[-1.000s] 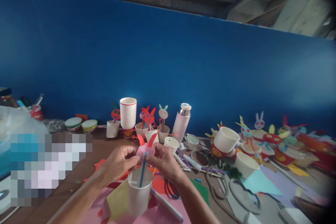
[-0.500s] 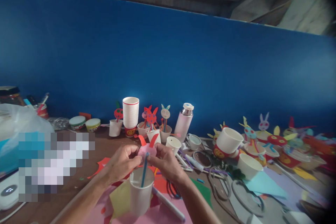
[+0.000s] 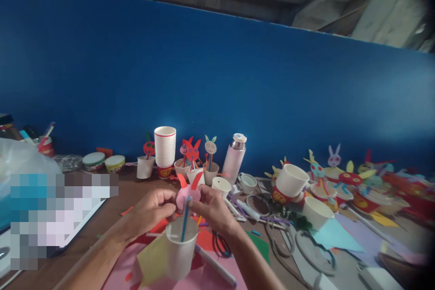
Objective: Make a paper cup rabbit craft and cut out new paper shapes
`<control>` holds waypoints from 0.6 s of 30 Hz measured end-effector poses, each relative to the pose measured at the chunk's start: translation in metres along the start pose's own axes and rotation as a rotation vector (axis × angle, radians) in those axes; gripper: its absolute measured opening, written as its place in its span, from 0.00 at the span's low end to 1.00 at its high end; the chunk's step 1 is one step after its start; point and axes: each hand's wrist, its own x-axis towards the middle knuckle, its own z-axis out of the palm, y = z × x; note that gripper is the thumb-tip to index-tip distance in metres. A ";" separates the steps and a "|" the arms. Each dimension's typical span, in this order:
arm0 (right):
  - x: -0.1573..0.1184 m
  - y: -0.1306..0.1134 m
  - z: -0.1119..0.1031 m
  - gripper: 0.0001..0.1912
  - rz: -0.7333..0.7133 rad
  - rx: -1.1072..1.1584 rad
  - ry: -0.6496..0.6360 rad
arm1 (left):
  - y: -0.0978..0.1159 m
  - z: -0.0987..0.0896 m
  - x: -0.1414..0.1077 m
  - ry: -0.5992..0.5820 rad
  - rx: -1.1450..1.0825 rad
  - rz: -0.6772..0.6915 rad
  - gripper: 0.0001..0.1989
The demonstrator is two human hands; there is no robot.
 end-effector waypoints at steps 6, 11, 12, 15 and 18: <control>0.000 0.002 0.000 0.17 0.011 -0.008 0.001 | -0.002 0.002 0.002 0.041 -0.020 -0.039 0.08; 0.002 0.011 0.001 0.17 0.031 0.070 -0.035 | -0.010 0.005 0.005 0.122 0.129 0.039 0.12; 0.002 0.012 0.001 0.17 0.035 0.081 -0.037 | -0.011 0.005 0.005 0.138 0.162 0.052 0.12; 0.002 0.013 0.002 0.16 0.042 0.094 -0.035 | -0.011 0.004 0.006 0.154 0.200 0.034 0.11; 0.002 0.010 0.003 0.17 0.042 0.087 -0.029 | -0.010 0.003 0.006 0.113 0.144 -0.004 0.08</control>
